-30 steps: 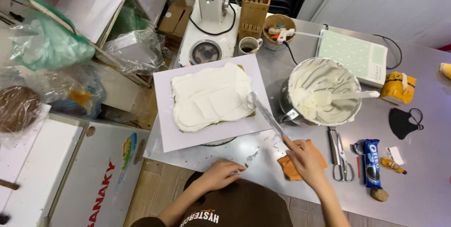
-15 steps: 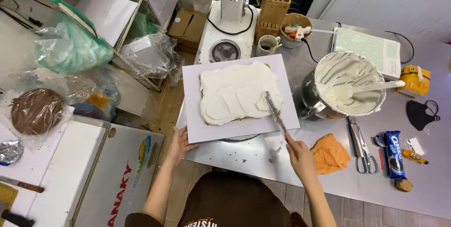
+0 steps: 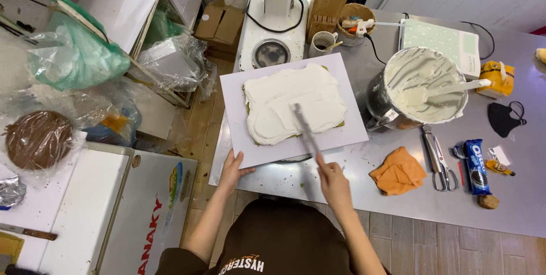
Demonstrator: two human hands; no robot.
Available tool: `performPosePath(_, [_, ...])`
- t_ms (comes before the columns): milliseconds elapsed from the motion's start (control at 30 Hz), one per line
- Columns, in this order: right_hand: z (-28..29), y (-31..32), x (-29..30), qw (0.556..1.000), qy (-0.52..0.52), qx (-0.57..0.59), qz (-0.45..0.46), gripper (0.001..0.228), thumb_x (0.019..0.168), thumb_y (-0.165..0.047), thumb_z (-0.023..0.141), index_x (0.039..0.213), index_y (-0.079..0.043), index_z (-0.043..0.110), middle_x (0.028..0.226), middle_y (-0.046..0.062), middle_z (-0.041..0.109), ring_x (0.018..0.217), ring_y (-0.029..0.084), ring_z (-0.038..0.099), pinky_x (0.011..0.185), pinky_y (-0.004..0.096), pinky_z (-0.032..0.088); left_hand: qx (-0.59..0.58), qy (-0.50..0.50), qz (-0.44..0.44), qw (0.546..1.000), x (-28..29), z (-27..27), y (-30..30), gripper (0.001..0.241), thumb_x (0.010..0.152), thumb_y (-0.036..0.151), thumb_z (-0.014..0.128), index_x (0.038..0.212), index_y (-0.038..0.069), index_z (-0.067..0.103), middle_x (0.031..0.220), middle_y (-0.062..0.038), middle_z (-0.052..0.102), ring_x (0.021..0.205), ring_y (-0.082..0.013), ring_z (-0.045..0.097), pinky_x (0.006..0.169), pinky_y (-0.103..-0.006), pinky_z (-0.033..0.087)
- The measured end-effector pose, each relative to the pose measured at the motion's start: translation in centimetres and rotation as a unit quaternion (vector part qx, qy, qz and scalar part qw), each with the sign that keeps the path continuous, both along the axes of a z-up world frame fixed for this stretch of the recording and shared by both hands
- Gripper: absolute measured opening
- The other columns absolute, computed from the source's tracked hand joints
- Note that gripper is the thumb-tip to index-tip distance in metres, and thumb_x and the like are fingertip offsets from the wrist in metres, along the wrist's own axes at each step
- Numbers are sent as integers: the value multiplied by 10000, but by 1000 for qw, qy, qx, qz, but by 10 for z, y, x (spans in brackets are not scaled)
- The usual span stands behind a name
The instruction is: Spreading and smoothing frosting on cake layers using a spatula in a kitchen environment.
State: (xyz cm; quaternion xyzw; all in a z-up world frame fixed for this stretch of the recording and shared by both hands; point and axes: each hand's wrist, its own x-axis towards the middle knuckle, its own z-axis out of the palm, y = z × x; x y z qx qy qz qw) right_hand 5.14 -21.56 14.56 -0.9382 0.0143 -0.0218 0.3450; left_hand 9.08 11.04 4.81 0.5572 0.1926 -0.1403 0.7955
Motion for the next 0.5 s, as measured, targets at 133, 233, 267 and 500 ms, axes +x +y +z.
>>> performPosePath(133, [37, 12, 8, 990, 68, 89, 86, 443, 956, -176, 649, 1396, -236, 650, 886, 132, 632, 730, 251, 621, 709, 370, 537, 16, 6, -7, 1000, -2, 15, -3, 507, 1049, 349, 472, 1458, 54, 419, 1259, -124, 626, 994, -214, 692, 783, -381, 648])
performPosePath(233, [30, -30, 21, 988, 111, 86, 64, 393, 961, -228, 648, 1351, -272, 660, 923, 58, 697, 740, 187, 637, 668, 351, 561, 19, 4, -6, 1000, 1, 13, -4, 517, 1043, 364, 467, 1456, 56, 421, 1263, -123, 631, 1000, -208, 702, 786, -378, 647])
performPosePath(267, [34, -44, 26, 997, 54, 51, 20, 386, 965, -214, 655, 1350, -241, 670, 919, 84, 677, 749, 210, 636, 689, 367, 542, 21, 0, -7, 1000, 1, 12, -2, 513, 1049, 359, 466, 1456, 48, 427, 1260, -130, 634, 998, -210, 701, 785, -378, 647])
performPosePath(500, [0, -24, 61, 997, -55, -43, -8, 424, 974, -165, 633, 1397, -195, 657, 928, 166, 628, 793, 358, 633, 724, 441, 504, 3, -10, -10, 1000, 1, 17, 0, 515, 1050, 338, 456, 1477, 52, 421, 1268, -126, 632, 1015, -206, 693, 786, -374, 647])
